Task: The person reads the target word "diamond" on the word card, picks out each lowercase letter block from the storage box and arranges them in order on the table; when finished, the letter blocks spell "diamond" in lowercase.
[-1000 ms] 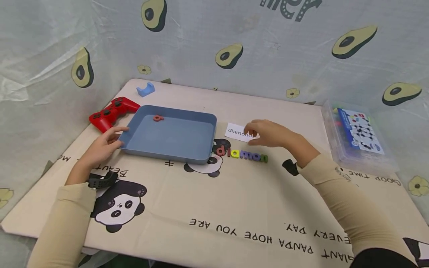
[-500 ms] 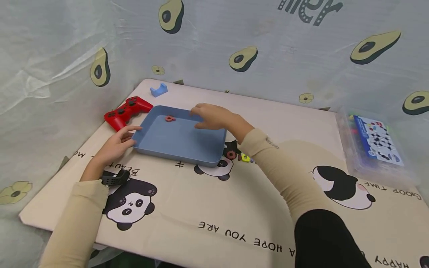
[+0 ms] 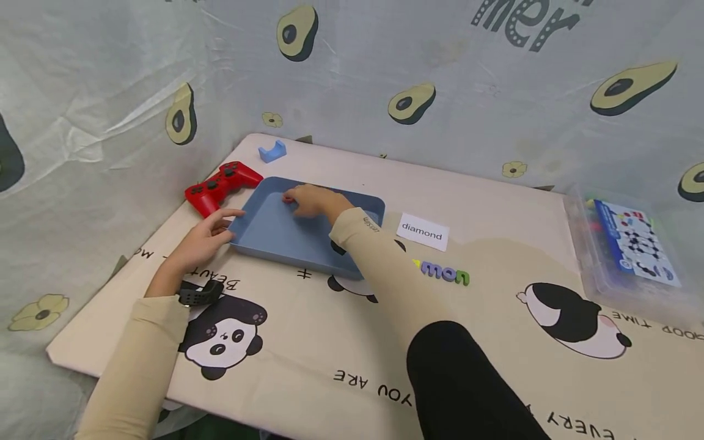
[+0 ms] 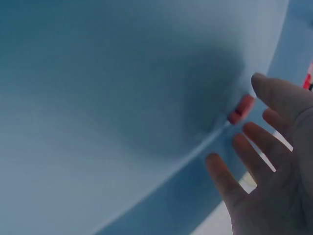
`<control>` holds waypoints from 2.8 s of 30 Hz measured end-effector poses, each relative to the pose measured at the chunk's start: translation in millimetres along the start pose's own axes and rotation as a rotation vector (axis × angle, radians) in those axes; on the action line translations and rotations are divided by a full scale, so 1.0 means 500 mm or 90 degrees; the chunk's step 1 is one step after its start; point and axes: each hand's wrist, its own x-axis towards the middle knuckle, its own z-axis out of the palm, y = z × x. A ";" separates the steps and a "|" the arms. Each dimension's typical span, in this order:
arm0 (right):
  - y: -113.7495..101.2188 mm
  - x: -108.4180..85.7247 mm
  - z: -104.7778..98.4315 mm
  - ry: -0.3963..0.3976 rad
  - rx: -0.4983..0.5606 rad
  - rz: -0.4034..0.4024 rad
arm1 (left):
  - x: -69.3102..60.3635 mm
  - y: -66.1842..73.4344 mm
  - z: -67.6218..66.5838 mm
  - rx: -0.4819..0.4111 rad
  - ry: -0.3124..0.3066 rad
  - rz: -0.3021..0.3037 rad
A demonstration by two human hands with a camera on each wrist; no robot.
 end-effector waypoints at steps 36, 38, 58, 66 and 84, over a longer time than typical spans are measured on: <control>0.045 -0.299 -0.031 0.330 0.180 -0.102 | -0.008 0.013 -0.006 0.011 -0.019 -0.001; 0.062 -0.365 -0.023 0.370 0.184 -0.087 | -0.008 0.015 -0.003 0.014 -0.023 -0.001; 0.254 -0.652 0.112 0.323 0.344 0.264 | -0.004 0.009 -0.001 0.038 -0.041 0.004; 0.222 -0.637 0.113 0.127 0.263 0.154 | -0.010 0.019 -0.008 0.068 -0.025 0.003; 0.160 -0.582 0.159 -0.022 0.279 0.026 | -0.005 0.012 -0.003 0.063 -0.029 0.011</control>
